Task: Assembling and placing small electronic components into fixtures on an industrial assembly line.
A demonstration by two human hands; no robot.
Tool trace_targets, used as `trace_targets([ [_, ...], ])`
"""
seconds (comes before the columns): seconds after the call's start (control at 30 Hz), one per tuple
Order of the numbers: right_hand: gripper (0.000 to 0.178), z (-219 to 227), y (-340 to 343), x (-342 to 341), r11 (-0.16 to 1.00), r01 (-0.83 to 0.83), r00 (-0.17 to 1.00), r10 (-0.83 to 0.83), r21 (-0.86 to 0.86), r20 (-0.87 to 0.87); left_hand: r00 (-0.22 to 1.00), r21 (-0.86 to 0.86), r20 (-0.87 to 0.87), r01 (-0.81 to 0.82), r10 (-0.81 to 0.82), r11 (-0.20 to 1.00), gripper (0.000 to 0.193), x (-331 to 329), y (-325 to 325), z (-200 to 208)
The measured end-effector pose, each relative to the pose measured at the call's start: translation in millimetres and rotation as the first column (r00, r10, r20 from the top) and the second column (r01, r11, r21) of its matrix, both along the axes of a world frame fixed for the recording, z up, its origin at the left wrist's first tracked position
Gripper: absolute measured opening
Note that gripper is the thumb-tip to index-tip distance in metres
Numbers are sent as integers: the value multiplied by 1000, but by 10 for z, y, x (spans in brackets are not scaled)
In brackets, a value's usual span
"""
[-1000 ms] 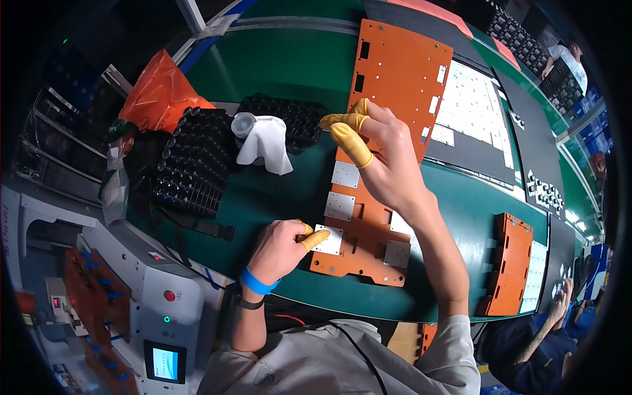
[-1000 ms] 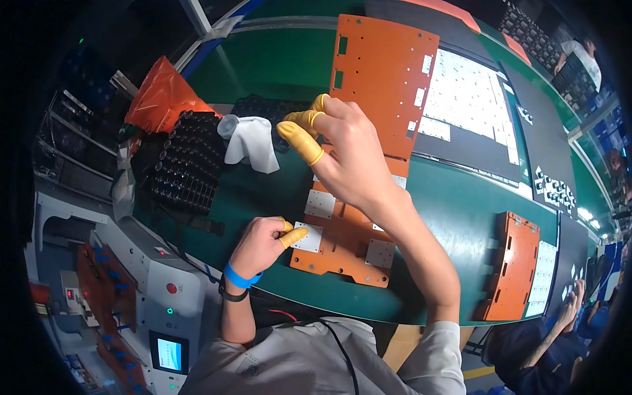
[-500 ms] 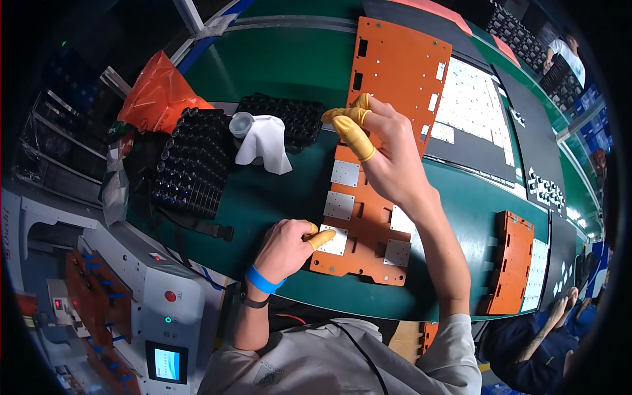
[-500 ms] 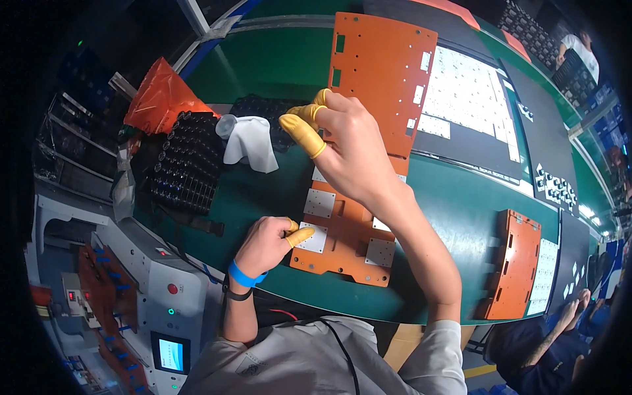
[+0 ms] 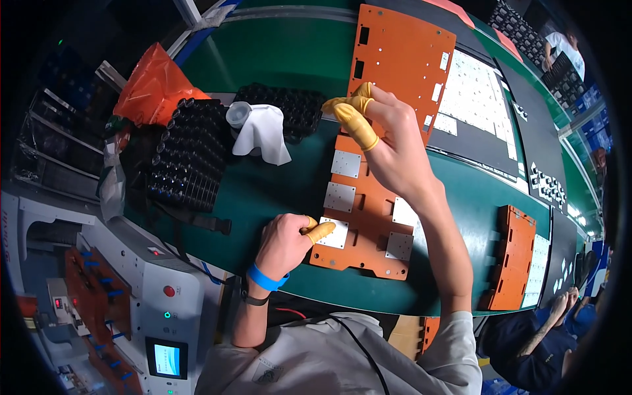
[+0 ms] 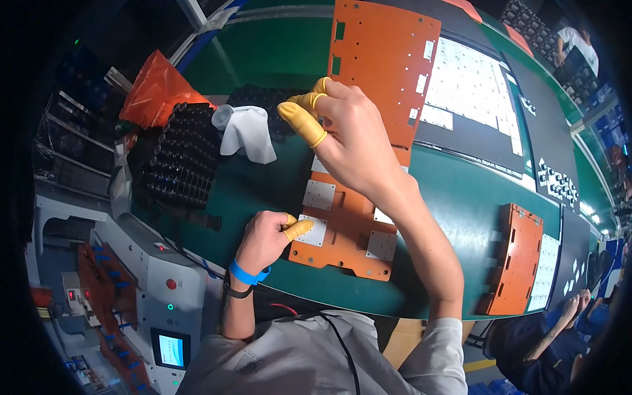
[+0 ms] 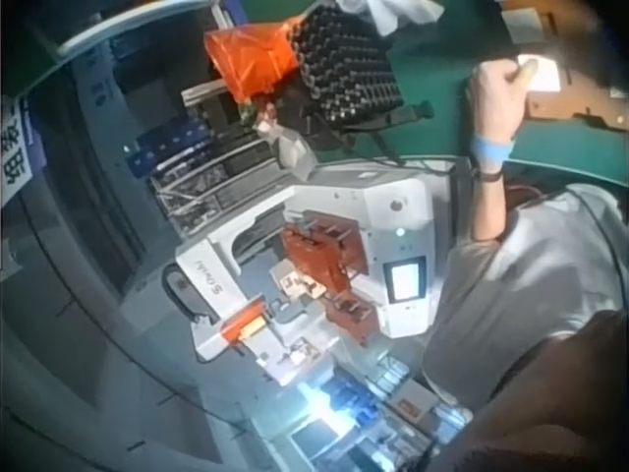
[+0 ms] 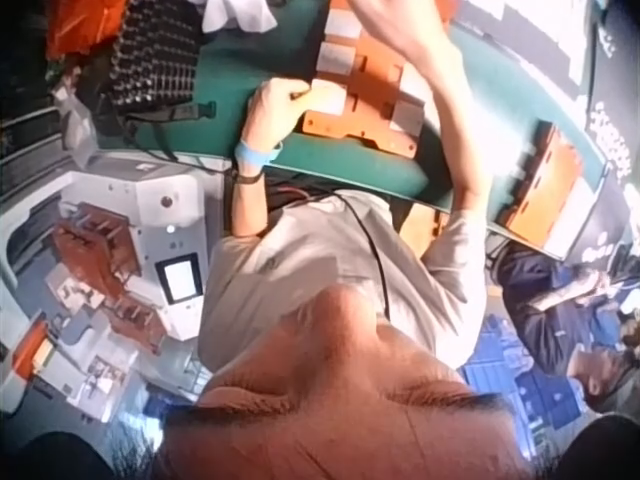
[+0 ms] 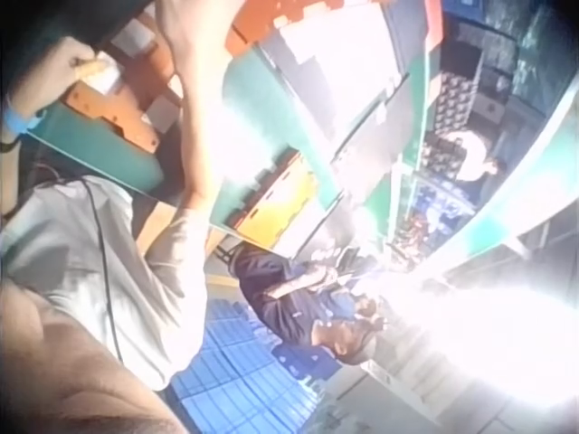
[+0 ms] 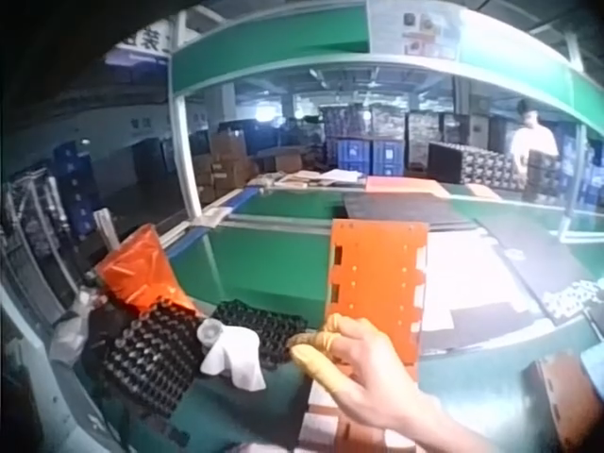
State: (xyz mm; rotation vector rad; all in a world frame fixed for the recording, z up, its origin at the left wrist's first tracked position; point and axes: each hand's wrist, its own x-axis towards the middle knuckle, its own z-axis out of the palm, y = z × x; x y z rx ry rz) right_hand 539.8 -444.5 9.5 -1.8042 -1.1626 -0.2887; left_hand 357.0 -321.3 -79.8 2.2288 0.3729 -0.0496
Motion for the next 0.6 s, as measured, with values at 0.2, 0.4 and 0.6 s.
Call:
trace_targets([
  [0.2,39,3,-26,12,999,22,1000,-22,-28,12,1000,56,-5,5,-5,998,24,-34,-14,4],
  [0.4,26,34,-39,88,993,101,995,-100,59,-18,997,131,14,-72,71,989,29,-78,-111,51],
  [0.6,51,-161,-226,689,792,524,759,-601,313,250,975,141,104,-210,196,968,36,-177,-245,-26],
])
